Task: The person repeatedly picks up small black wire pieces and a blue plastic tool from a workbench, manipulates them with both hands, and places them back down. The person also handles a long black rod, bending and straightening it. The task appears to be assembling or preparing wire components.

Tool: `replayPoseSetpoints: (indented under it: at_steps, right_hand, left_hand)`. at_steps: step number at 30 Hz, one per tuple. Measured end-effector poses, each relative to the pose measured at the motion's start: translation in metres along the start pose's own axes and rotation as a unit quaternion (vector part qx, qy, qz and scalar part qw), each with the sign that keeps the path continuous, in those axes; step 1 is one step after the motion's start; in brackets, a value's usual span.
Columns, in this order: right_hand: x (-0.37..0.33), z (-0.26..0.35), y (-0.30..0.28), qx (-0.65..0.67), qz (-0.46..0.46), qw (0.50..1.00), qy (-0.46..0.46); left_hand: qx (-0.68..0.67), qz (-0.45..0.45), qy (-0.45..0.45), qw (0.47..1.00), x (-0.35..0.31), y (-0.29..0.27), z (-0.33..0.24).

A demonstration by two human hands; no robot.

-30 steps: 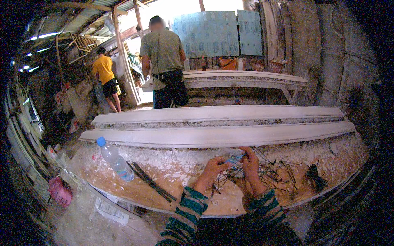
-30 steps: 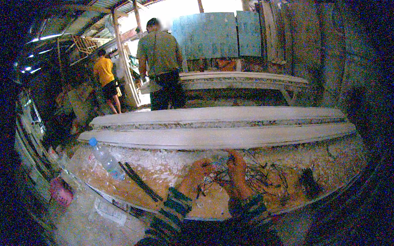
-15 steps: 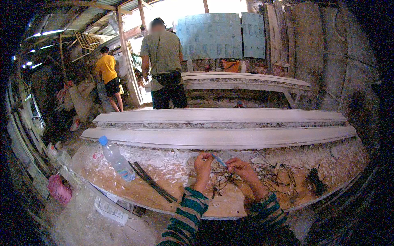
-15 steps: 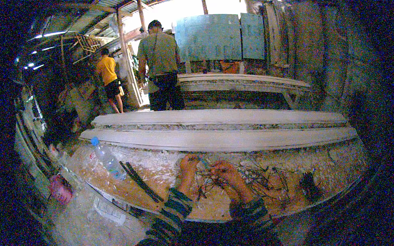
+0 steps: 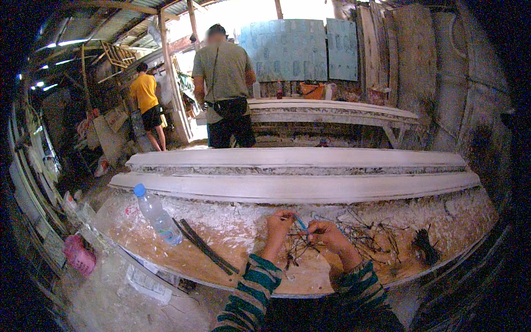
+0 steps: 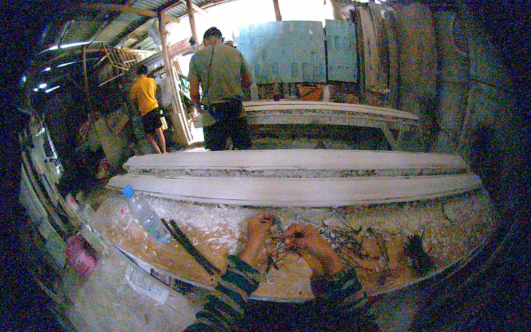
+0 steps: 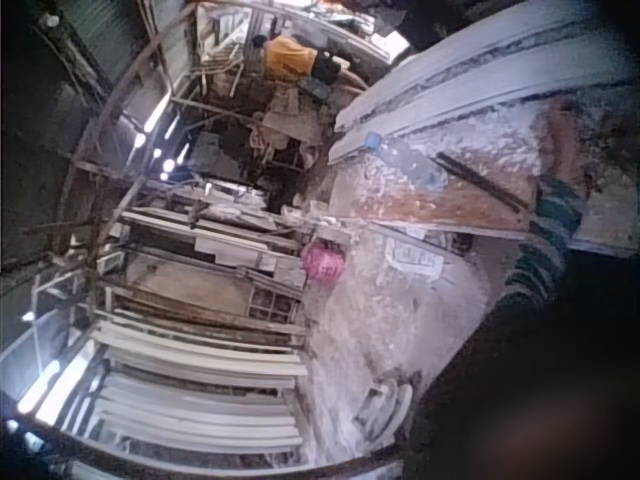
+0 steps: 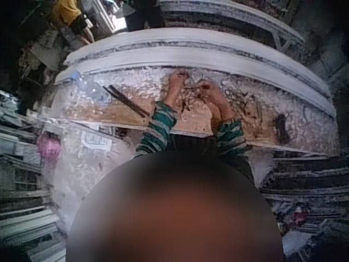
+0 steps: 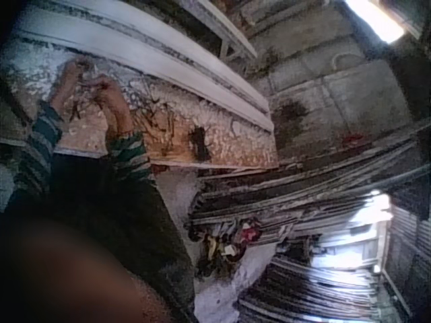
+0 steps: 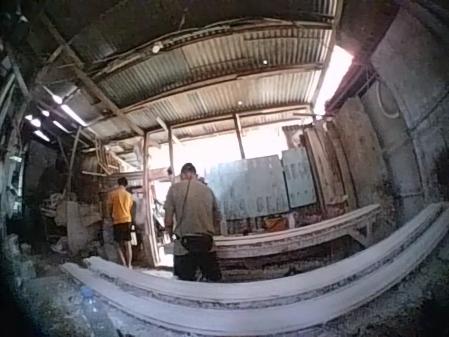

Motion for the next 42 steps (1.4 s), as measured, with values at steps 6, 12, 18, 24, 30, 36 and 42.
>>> replayPoseSetpoints:
  at_steps: [6,12,18,24,30,36,42]
  right_hand:
    - [0.008,-0.005,-0.009,0.082,-0.106,0.99,-0.049]
    - [0.012,-0.007,-0.032,-0.146,-0.278,0.943,-0.106]
    - [0.003,0.0,-0.05,-0.283,-0.45,0.827,-0.184]
    - [0.001,0.014,-0.045,-0.297,-0.427,0.81,-0.273]
    - [0.009,0.007,-0.038,-0.246,-0.37,0.859,-0.254]
    - [0.01,-0.005,-0.005,-0.038,-0.093,0.995,-0.023]
    - [0.001,0.004,0.016,0.1,-0.011,0.995,0.004]
  left_hand:
    - [-0.053,0.143,-0.191,0.97,-0.008,0.014,0.006]
    - [-0.116,0.157,-0.376,0.906,-0.018,0.013,-0.029]
    - [-0.116,0.387,-0.248,0.881,-0.03,0.021,-0.073]
    - [-0.187,0.339,-0.34,0.857,-0.037,0.028,-0.049]
    - [-0.127,0.073,-0.342,0.928,-0.014,0.006,-0.006]
    - [-0.022,-0.059,-0.223,0.973,0.006,-0.013,-0.011]
    - [0.062,-0.005,-0.204,0.977,0.009,-0.015,-0.018]
Point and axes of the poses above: each hand's wrist, its own x-axis towards the middle knuckle, its own y-axis out of the palm, z = x × y, the point moved 5 cm from there along x, towards the middle knuckle, and after that the axes turned 14 degrees about -z, right-handed, at the moved point
